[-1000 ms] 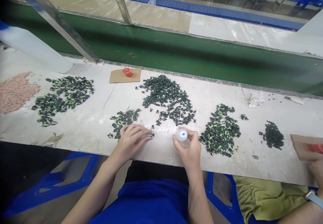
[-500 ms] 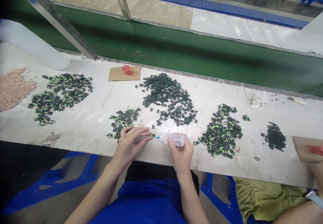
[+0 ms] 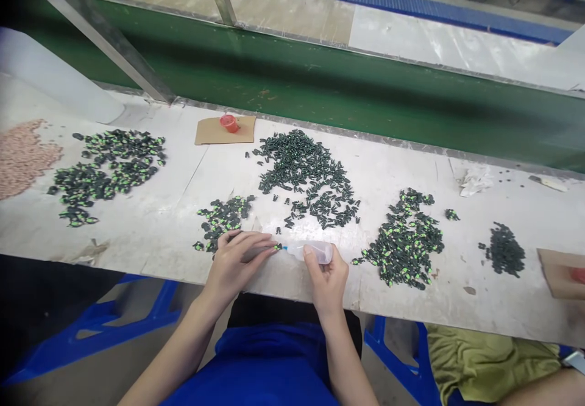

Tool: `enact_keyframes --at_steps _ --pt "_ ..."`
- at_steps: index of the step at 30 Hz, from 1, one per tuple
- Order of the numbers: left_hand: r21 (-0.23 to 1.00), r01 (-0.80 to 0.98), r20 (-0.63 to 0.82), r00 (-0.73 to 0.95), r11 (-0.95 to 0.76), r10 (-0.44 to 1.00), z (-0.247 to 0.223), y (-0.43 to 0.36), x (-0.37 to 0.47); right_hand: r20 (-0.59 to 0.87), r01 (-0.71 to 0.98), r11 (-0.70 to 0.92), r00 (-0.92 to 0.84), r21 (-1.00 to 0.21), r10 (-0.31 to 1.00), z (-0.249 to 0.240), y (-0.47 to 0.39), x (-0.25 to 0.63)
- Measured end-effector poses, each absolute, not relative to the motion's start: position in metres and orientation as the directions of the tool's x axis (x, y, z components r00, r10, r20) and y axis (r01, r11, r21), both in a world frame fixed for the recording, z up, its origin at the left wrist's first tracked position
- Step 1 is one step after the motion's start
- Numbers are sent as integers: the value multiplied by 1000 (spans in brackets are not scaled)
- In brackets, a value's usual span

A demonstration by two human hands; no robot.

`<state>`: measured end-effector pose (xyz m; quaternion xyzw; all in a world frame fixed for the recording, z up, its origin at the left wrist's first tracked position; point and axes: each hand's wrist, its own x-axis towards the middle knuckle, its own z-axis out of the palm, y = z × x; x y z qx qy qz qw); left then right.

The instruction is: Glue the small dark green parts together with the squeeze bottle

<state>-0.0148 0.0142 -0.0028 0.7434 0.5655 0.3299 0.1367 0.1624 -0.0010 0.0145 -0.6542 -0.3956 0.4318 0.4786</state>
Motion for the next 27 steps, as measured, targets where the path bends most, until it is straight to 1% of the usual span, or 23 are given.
enact_keyframes --at_steps 4,16,27 --pt "568 754 352 141 -331 925 -2 15 -15 -188 113 -234 316 -966 930 14 0 163" --pt "576 764 302 132 -291 944 -3 14 -16 -166 138 -218 313 -966 935 14 0 162" --pt "579 753 317 145 -313 937 -2 14 -16 -191 110 -237 319 -965 928 13 -1 161"
